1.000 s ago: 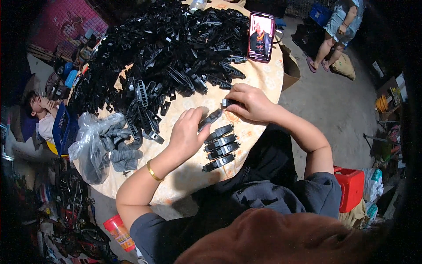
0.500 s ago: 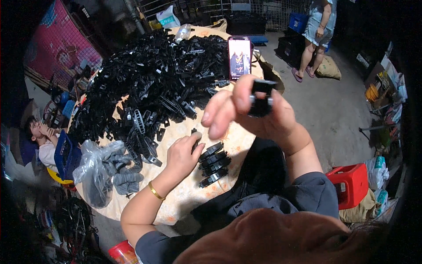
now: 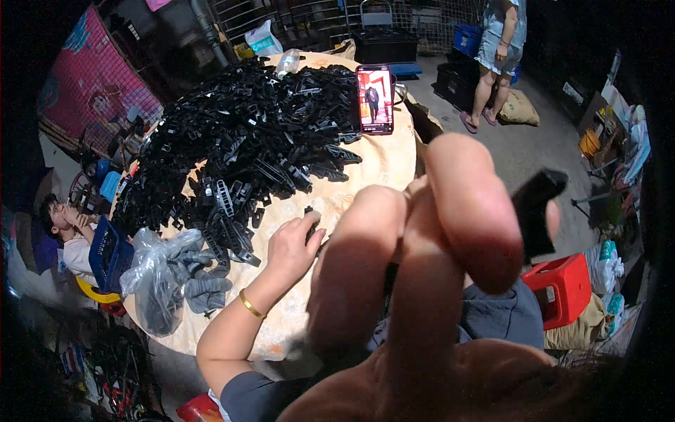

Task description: The person assembles plastic components by picking pieces from a pile, snapping them together by hand, and arranging the completed pieces into stacks on the table.

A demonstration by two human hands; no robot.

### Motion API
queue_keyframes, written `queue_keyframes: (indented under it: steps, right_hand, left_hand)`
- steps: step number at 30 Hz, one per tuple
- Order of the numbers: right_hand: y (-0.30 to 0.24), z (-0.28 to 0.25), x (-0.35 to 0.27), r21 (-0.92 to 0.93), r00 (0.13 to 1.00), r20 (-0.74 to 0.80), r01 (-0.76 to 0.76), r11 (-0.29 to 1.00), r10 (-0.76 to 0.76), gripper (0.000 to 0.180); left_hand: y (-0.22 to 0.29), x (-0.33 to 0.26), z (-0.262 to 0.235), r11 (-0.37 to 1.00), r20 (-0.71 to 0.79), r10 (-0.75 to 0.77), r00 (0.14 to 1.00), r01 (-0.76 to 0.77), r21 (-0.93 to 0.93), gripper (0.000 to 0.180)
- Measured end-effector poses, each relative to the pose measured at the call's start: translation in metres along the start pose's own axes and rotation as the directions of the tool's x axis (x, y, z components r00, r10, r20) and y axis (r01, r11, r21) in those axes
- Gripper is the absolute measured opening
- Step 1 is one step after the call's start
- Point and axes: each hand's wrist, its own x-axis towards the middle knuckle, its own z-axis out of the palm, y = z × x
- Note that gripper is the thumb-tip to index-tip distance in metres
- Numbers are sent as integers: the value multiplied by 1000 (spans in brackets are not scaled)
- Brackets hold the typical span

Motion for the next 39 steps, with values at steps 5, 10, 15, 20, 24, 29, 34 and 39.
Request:
queue_keyframes:
  steps: [5,10,15,20,24,29,34,39]
  right_hand:
    - [3,26,-7,153,981,-187,-30,988,59,63]
    - [2,49,-14,297,925,-355,-26,954,136,65]
    - [-6,54,-16,353,914,-345,-84,932,213,67]
    - [-4,57,-13,226,898,-386,-131,965,212,69]
    - [-9,38,-6,-5,957,-255,-147,989,141,53]
    - [-2,-19,10,-254,987,48,-138,957,155,28]
    - [10,-102,-13,-626,905,-330,-422,655,268,25]
    - [21,-177,-47,-920,887,-385,-391,-27,256,30]
  left_hand:
    - [0,-1,1,1000,-12,3,1000,-3,7,21]
    - [1,-1,2,1000,-8,-3,1000,3,2,21]
    - [-1,-4,1,1000,-12,-24,1000,24,0,21]
    - [1,-1,1,1000,14,-25,1000,25,3,21]
    - [5,6,5,999,-1,37,999,-37,-9,22]
    - [-13,-8,-3,995,67,42,997,-47,89,27]
    - [-9,0,1,987,25,-66,998,69,-142,24]
    - [-20,1,-8,992,69,-111,991,115,-53,29]
